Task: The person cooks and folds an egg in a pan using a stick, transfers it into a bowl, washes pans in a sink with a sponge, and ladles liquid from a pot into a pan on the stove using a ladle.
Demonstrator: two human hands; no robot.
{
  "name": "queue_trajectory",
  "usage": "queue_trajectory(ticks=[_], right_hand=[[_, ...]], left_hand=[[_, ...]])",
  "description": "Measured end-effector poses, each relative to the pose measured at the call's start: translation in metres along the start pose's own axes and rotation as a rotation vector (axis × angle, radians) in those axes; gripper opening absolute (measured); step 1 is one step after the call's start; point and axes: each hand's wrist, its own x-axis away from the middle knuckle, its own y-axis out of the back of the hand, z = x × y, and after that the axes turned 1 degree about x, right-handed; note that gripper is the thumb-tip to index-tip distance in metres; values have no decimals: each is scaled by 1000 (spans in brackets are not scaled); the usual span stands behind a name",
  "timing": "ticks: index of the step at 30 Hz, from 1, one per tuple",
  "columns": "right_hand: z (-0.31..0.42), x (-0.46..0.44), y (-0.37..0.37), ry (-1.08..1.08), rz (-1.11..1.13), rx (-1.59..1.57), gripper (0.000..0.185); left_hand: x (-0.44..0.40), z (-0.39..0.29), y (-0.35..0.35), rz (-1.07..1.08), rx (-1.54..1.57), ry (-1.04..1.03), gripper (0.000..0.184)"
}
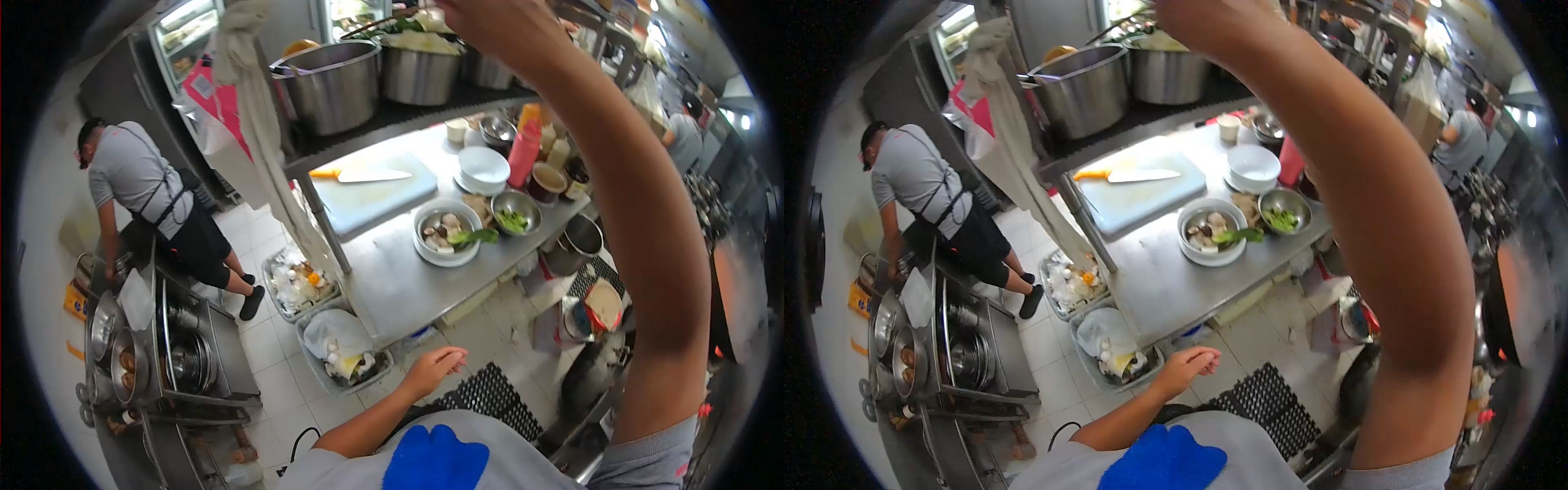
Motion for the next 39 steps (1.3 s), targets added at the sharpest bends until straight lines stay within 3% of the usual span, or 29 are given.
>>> queue_trajectory(ticks=[1,5,8,9,11,13,15,17,18,19,21,22,24,25,26,27,28,30,31,32,33,35,36,37,38,39], right_hand=[[6,-17,-14,5,40,59,19],[37,-35,-20,25,57,-251,15],[58,-59,-62,280,95,-56,20],[60,-54,-62,271,102,-53,20],[67,-35,-53,128,125,-456,26],[65,-21,-41,101,178,-399,36],[51,10,-24,99,50,-447,44],[35,61,-32,157,-47,-555,24],[22,100,-33,174,-70,-674,27],[15,144,-26,17,76,-639,29],[-2,247,-61,-439,304,-978,34],[-5,314,-94,-700,306,-1130,31],[19,479,-139,-1081,409,-884,29],[46,580,-150,-1073,521,-642,25],[86,660,-141,-1160,543,-683,25],[131,752,-128,-1337,637,-738,26],[175,773,-83,-1773,741,-925,28],[259,862,-19,-1466,745,-659,25],[295,888,5,-1493,737,-660,25],[330,906,28,-1816,799,-600,25],[357,910,45,-2161,829,-520,26],[381,901,74,-2573,233,-900,27],[383,896,79,-2068,680,-615,30],[376,884,80,-2055,625,-608,32],[379,875,68,-2429,346,-589,29],[384,873,57,-2351,69,-492,29]], left_hand=[[9,7,1,-5,-7,33,29],[41,27,6,-41,-129,78,29],[55,38,13,-62,-231,89,27],[58,43,15,-64,-259,75,26],[61,54,21,-53,-314,43,25],[61,55,23,-36,-365,5,23],[57,46,22,-19,-447,-20,23],[51,39,18,-3,-492,-18,23],[47,42,17,42,-523,-78,24],[43,42,16,86,-555,-142,24],[33,34,12,160,-572,-89,25],[30,31,10,223,-587,-34,27],[11,41,12,294,-657,-78,26],[1,49,13,351,-718,-123,25],[-8,53,12,362,-725,-112,25],[-21,55,10,423,-775,-133,25],[-35,56,8,486,-822,-153,25],[-77,61,11,359,-1078,-269,25],[-105,50,17,186,-953,-369,26],[-134,26,24,87,-944,-312,27],[-163,8,35,-63,-831,-385,24],[-230,-5,82,-147,-780,-573,21],[-263,-12,103,-190,-760,-667,20],[-249,-46,81,-183,-704,-607,23],[-287,-38,101,-129,-1039,-738,28],[-344,-15,122,-202,-1323,-784,33]])
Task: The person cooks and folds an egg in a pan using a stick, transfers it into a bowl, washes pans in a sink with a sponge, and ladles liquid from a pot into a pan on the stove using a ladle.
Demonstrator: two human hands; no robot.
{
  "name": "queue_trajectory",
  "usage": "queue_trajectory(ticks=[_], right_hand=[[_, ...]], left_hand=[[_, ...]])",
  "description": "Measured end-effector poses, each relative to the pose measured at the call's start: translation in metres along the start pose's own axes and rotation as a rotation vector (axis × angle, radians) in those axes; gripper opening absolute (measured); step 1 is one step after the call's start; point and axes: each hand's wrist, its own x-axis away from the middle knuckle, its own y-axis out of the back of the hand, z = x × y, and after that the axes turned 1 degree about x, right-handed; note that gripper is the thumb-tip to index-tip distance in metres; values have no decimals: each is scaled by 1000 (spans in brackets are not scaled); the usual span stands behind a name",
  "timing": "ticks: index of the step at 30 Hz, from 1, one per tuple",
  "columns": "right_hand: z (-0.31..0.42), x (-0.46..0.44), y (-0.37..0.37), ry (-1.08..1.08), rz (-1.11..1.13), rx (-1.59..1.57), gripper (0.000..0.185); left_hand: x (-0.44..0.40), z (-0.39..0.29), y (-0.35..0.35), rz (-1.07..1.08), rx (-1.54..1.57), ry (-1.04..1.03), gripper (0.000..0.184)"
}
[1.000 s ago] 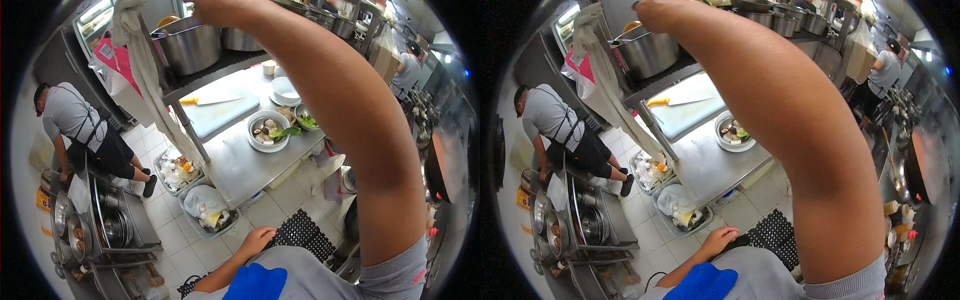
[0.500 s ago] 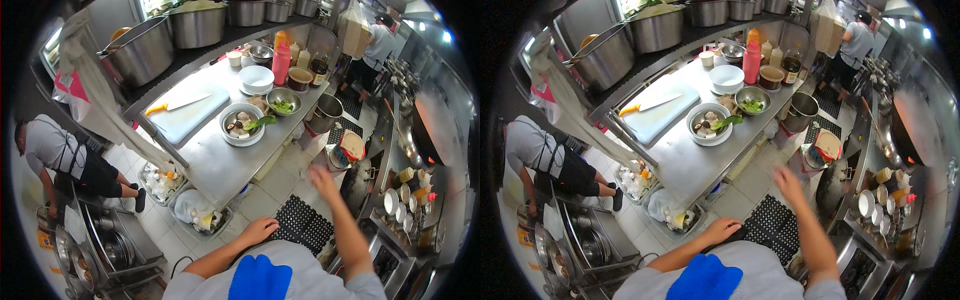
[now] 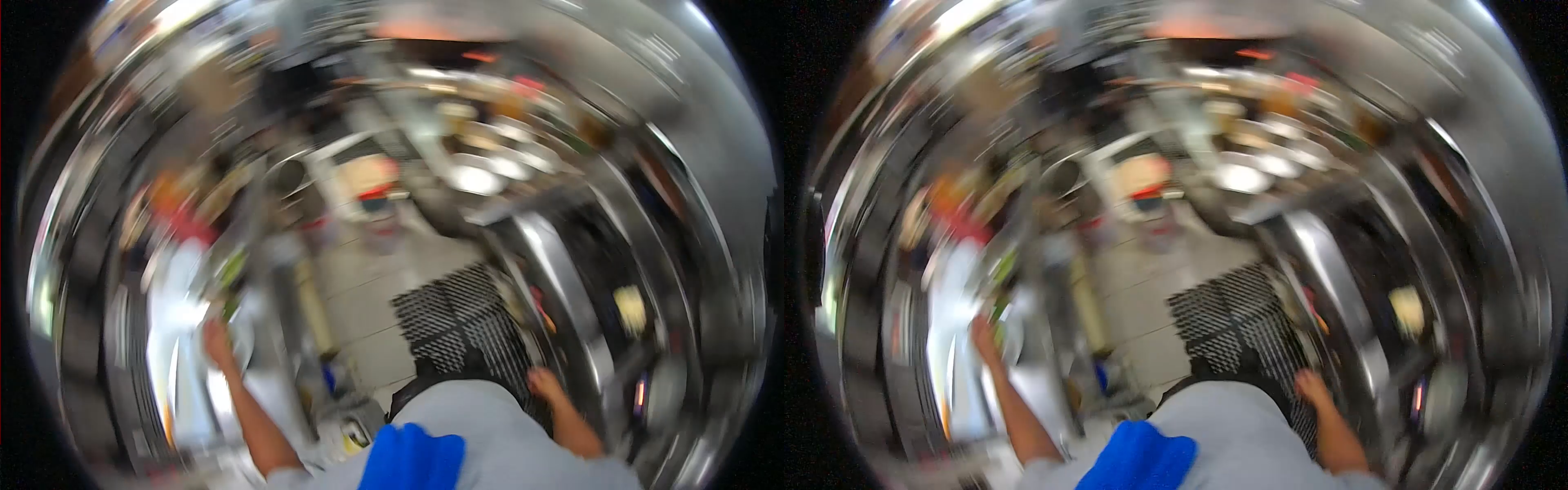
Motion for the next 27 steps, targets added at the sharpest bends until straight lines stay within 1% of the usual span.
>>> queue_trajectory(ticks=[1,2,3,4,5,6,8,9,10,11,12,13,14,15,16,17,18,19,20,21,22,23,24,26,27], right_hand=[[42,18,0,13,19,-138,28],[20,12,-14,-58,24,-312,26],[45,32,-21,-147,-98,-299,24],[33,34,-34,-232,-120,-344,24],[48,50,-33,-299,-88,-188,22],[33,66,-45,-333,-146,-237,22],[5,77,-59,-318,-127,-118,22],[-13,89,-64,-367,-196,-269,22],[-34,100,-67,-380,-223,-293,22],[-57,111,-69,-446,-241,-289,21],[-80,124,-71,-511,-254,-288,21],[-100,137,-72,-583,-223,-188,23],[-120,151,-73,-588,-240,-207,23],[-138,165,-72,-614,-156,-101,24],[-152,174,-74,-634,-67,7,26],[-157,184,-75,-631,-74,-5,26],[-163,197,-77,-675,-180,-136,27],[-166,210,-79,-721,-283,-266,27],[-173,217,-82,-720,-282,-274,27],[-179,223,-82,-662,-276,-263,27],[-186,231,-82,-605,-263,-247,27],[-193,236,-83,-566,-263,-151,29],[-203,240,-84,-560,-251,-147,29],[-239,242,-92,-390,-240,121,29],[-261,243,-101,-327,-300,158,31]], left_hand=[[-3,-145,61,212,860,272,35],[-7,-166,35,227,890,279,35],[-5,-210,12,383,885,224,34],[6,-257,-6,505,864,178,34],[24,-302,-28,731,931,116,32],[49,-335,-45,931,981,69,31],[119,-425,-49,1109,936,-162,29],[151,-457,-40,1175,852,-450,27],[183,-483,-28,1219,847,-687,27],[215,-503,-16,1255,843,-926,28],[244,-517,-3,1345,819,-993,28],[272,-525,10,1427,788,-1059,29],[296,-526,18,1464,823,-1156,28],[319,-524,24,1495,856,-1251,27],[338,-518,26,1530,777,-1362,29],[358,-507,24,1567,754,-1403,27],[375,-497,18,1565,749,-1418,27],[392,-485,11,1866,555,-1177,34],[409,-473,5,2066,329,-898,43],[424,-459,-5,2167,191,-712,44],[434,-435,-17,2217,91,-614,45],[446,-410,-31,2237,7,-601,47],[455,-383,-43,2237,-44,-605,48],[470,-334,-60,2215,-103,-614,51],[475,-310,-65,2205,-111,-599,52]])
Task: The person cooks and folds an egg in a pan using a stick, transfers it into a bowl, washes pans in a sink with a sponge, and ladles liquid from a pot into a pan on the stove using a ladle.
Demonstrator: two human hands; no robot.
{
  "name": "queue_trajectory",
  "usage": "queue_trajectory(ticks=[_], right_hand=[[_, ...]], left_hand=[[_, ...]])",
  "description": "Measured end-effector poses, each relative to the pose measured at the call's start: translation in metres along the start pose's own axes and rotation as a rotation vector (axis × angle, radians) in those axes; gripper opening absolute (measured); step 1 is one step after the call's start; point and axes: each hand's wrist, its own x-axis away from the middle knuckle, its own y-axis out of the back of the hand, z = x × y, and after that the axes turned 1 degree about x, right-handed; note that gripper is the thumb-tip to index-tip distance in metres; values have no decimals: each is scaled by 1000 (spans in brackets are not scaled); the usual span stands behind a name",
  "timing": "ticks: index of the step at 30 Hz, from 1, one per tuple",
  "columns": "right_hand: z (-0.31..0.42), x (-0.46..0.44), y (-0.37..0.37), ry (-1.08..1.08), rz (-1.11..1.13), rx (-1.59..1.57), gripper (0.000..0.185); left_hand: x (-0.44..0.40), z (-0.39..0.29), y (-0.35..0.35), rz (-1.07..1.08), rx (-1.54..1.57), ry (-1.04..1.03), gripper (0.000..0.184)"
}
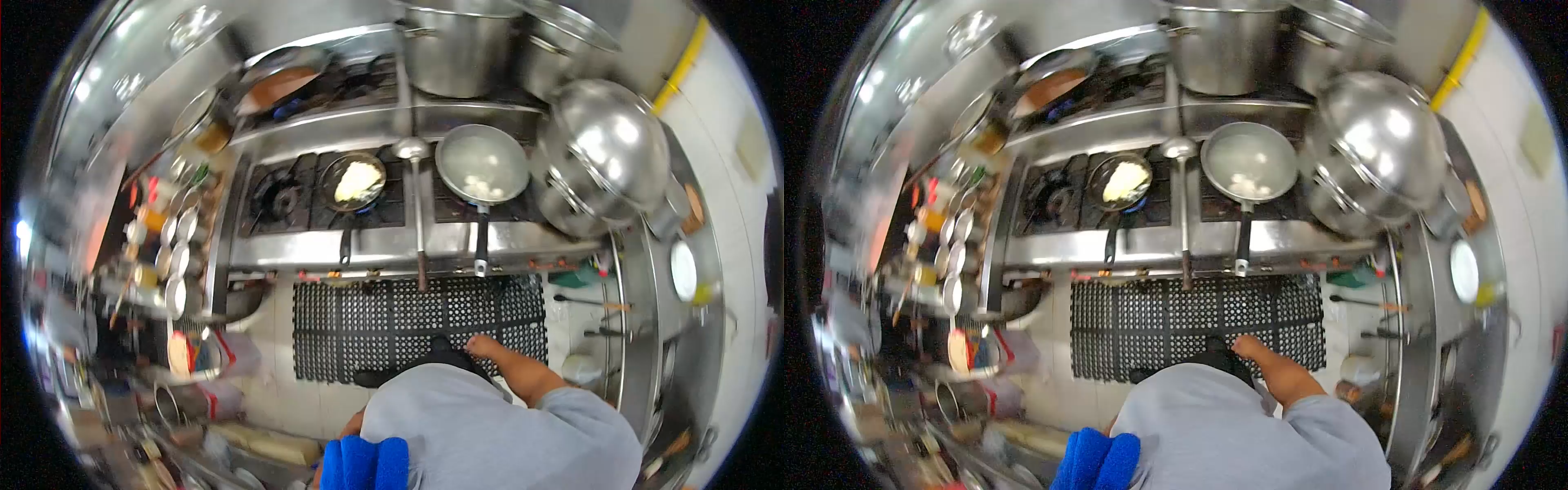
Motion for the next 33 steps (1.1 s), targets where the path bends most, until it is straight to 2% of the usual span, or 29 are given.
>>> queue_trajectory(ticks=[2,4,5,7,9,10,12,13,14,15,16,17,18,19,20,21,22,23,24,25,26,28,29,32,33], right_hand=[[-7,12,26,-264,267,-374,34],[-9,12,49,-310,378,-218,29],[-22,13,45,-306,341,-293,26],[-29,5,51,-274,326,-341,23],[-19,10,73,-475,273,-456,18],[-21,1,75,-441,297,-421,18],[-36,-19,74,-381,325,-595,17],[-37,-26,78,-286,326,-684,15],[-34,-35,82,-180,358,-764,14],[-23,-46,79,-219,356,-757,16],[-10,-60,77,-264,351,-749,18],[13,-60,90,-118,378,-577,19],[41,-48,105,17,378,-427,19],[46,-55,99,50,407,-399,19],[43,-56,95,46,450,-515,20],[39,-58,95,24,482,-640,20],[39,-62,94,20,472,-638,20],[44,-62,93,177,440,-377,21],[51,-55,95,304,392,-124,22],[45,-52,91,287,395,-156,26],[39,-52,87,271,398,-188,31],[26,-50,77,215,392,-59,34],[28,-36,83,268,313,-160,38],[-12,-28,46,140,139,-396,42],[-5,-18,49,4,82,-258,45]], left_hand=[[-3,30,-19,-67,30,17,55],[-8,55,-34,-170,3,48,58],[11,41,-33,-219,-61,228,66],[-13,72,-32,-195,-276,171,65],[2,56,-42,-405,-151,189,59],[6,44,-45,-454,-86,227,56],[6,24,-50,-549,-44,254,51],[4,16,-54,-606,-51,256,49],[6,-1,-51,-532,0,293,49],[8,-18,-59,-653,34,309,47],[29,-46,-58,-662,26,189,46],[16,-46,-56,-578,34,209,44],[-7,-41,-58,-601,-39,123,43],[-5,-55,-60,-623,-1,142,46],[1,-71,-56,-483,-119,91,48],[5,-84,-57,-485,-113,87,48],[11,-97,-60,-339,-134,-97,50],[13,-106,-63,-172,-170,-284,52],[3,-111,-69,6,-72,-370,57],[-5,-112,-76,134,-25,-407,57],[-9,-114,-83,194,-23,-388,56],[-19,-110,-93,226,-42,-278,55],[-24,-107,-98,221,-57,-222,55],[-33,-96,-103,198,-81,-111,53],[-34,-92,-99,196,-104,-85,52]])
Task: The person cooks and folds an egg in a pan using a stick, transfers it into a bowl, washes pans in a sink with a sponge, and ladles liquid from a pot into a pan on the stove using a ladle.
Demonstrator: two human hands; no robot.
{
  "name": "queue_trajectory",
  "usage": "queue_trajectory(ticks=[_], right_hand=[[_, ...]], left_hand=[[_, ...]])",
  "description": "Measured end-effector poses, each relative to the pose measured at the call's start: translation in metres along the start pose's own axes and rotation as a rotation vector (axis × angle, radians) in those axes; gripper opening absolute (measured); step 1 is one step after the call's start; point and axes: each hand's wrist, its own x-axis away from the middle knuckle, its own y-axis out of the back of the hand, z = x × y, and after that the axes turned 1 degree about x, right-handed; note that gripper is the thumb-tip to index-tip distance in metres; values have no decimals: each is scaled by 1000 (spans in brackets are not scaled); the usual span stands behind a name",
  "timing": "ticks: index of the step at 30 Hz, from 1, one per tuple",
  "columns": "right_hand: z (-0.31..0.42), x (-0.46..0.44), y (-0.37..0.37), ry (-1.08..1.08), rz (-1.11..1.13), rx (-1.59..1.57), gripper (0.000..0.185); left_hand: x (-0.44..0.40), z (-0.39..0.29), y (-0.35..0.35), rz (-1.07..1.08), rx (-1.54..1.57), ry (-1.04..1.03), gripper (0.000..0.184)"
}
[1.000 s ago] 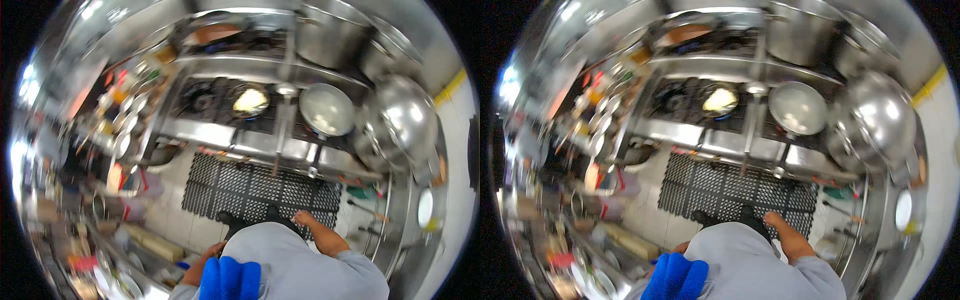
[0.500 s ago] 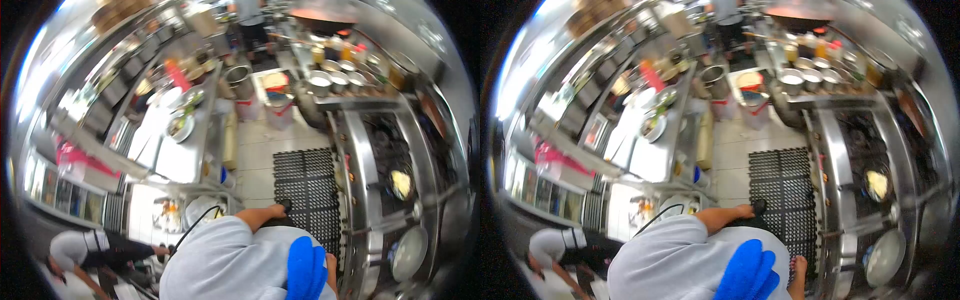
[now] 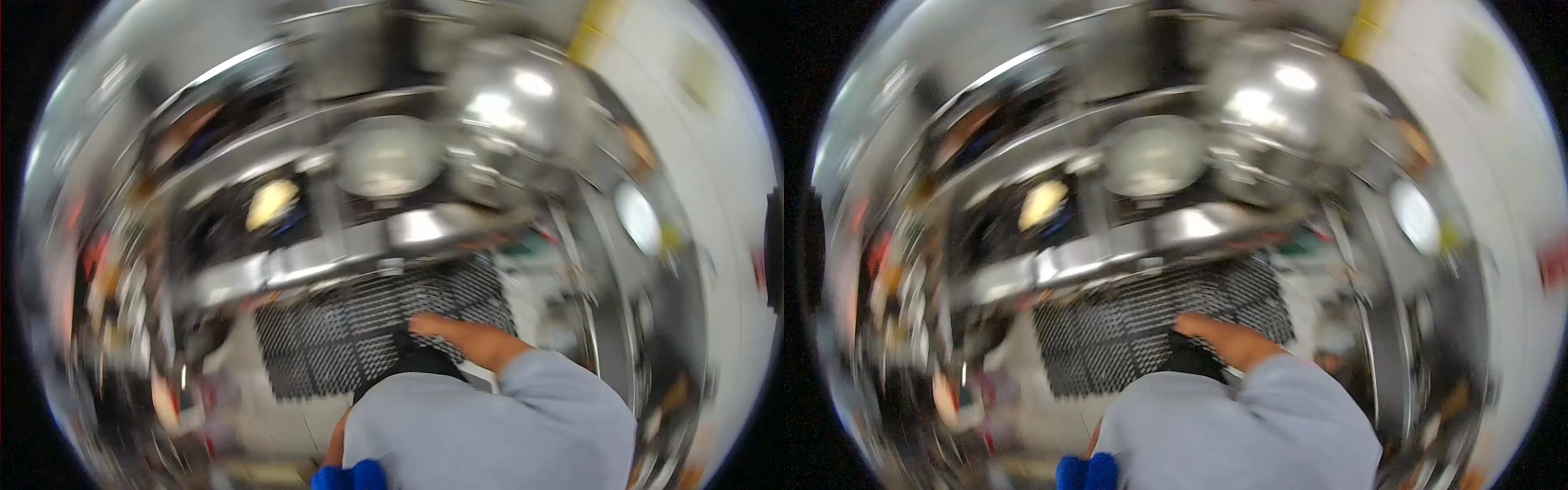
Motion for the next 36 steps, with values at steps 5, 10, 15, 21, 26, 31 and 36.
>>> queue_trajectory(ticks=[5,10,15,21,26,31,36], right_hand=[[-63,116,-43,-60,-381,-433,41],[-109,299,-156,-444,-205,119,20],[-59,467,-230,-803,-687,-696,24],[-84,598,-99,-1214,-1655,-379,55],[-170,672,1,-1037,-1897,-130,29],[-293,692,140,-878,-1679,-141,47],[-359,694,246,-661,-1816,-183,51]], left_hand=[[3,22,33,5,-235,111,49],[-16,18,45,72,-385,129,47],[-11,40,37,104,-357,182,44],[23,67,-7,19,-203,159,40],[19,-59,-132,159,-64,31,38],[36,-242,-352,520,-115,66,41],[32,-310,-548,884,-85,176,48]])
